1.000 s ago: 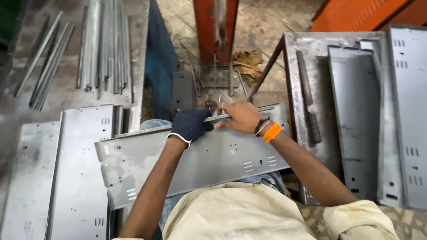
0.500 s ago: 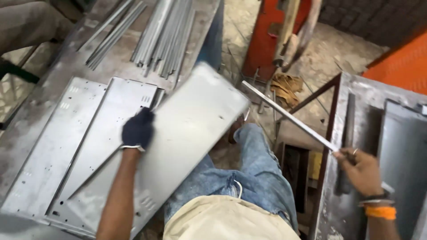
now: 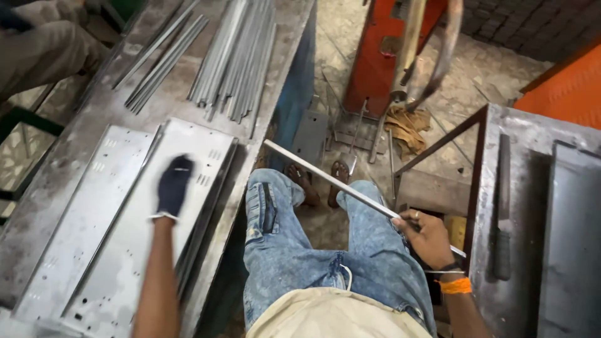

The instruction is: Using a spot welding machine to attach metal strips to panels.

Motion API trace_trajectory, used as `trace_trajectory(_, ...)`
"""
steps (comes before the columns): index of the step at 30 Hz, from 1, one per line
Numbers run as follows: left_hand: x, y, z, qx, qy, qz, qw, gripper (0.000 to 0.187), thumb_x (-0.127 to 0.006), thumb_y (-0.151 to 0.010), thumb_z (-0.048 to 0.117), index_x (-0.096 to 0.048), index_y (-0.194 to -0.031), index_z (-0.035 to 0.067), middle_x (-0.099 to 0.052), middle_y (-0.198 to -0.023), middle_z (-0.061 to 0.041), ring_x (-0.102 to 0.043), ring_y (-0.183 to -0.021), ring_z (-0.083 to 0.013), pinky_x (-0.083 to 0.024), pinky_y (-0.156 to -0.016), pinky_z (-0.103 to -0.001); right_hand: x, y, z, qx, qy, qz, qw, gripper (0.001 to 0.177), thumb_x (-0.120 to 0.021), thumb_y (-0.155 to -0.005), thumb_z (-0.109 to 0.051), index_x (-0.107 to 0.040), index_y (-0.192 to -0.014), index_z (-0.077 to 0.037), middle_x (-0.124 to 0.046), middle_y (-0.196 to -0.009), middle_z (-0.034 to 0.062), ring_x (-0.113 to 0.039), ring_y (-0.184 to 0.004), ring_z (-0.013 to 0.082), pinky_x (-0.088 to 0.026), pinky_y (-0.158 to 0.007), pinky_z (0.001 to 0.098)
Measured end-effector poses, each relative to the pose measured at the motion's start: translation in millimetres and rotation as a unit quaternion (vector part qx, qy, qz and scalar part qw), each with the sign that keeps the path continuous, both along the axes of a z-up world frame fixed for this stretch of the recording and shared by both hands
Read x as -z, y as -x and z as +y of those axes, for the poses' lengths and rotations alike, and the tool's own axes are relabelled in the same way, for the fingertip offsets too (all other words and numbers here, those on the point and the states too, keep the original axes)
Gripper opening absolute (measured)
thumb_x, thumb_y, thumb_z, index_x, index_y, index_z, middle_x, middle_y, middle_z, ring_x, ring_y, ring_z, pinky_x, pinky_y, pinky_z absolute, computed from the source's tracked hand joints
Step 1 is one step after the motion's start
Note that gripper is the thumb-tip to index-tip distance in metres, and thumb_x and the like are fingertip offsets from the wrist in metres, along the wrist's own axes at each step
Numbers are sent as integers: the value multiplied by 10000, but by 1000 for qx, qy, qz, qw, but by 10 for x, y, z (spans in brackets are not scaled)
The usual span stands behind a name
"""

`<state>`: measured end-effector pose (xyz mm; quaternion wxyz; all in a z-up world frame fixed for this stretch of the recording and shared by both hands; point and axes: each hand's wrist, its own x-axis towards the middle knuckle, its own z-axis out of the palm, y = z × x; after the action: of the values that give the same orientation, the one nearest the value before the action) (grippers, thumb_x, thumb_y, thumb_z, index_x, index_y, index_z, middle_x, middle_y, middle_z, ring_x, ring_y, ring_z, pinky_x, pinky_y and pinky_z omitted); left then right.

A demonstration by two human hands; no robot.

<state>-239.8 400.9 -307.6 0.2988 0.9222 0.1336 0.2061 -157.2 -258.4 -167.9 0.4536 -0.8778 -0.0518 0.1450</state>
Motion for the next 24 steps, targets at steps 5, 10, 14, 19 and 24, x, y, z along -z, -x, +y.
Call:
trace_trajectory(5,-842,-708,-3045,244,478,16,843,301,-581,-1045,185,-700,-1211,-35,-724,-1041,-76,-694,-941,-165,-569,-844,-315,-121,137,-129,3,29,-44,999,278,-783,-848,-309,-762,-924,-42,-678,-613,84,-613,-554,136,-494,-553,340)
trace_trajectory(10,-1314,-846,-4956,355,602,159,697,392,-586,-1072,263,-636,-1301,-52,-717,-1010,-149,-699,-905,-222,-583,-806,-355,-147,389,-615,37,97,-73,992,392,-843,-783,-383,-698,-798,-19,-605,-597,155,-553,-554,251,-446,-536,413)
trace_trajectory(14,-1960,-770,-5638,527,427,168,715,532,-626,-1007,262,-527,-1458,-4,-660,-1299,-97,-611,-1183,-159,-494,-1019,-321,-49,549,-1478,226,184,-166,942,422,-749,-898,-435,-683,-837,-22,-620,-686,216,-597,-627,365,-443,-585,482)
trace_trajectory(19,-1820,-846,-5970,580,404,237,667,607,-655,-969,308,-496,-1476,13,-689,-1246,-86,-641,-1115,-150,-542,-975,-319,-281,438,-2533,394,335,-186,835,461,-642,-1036,-462,-708,-960,-12,-655,-729,238,-639,-679,451,-488,-616,556)
trace_trajectory(24,-1919,-907,-6119,599,385,263,651,533,-650,-979,325,-574,-1400,6,-697,-1145,-72,-644,-999,-147,-549,-910,-312,-22,307,-3134,466,440,-217,737,329,-710,-1000,-389,-752,-1080,-72,-689,-1070,182,-681,-848,422,-527,-720,551)
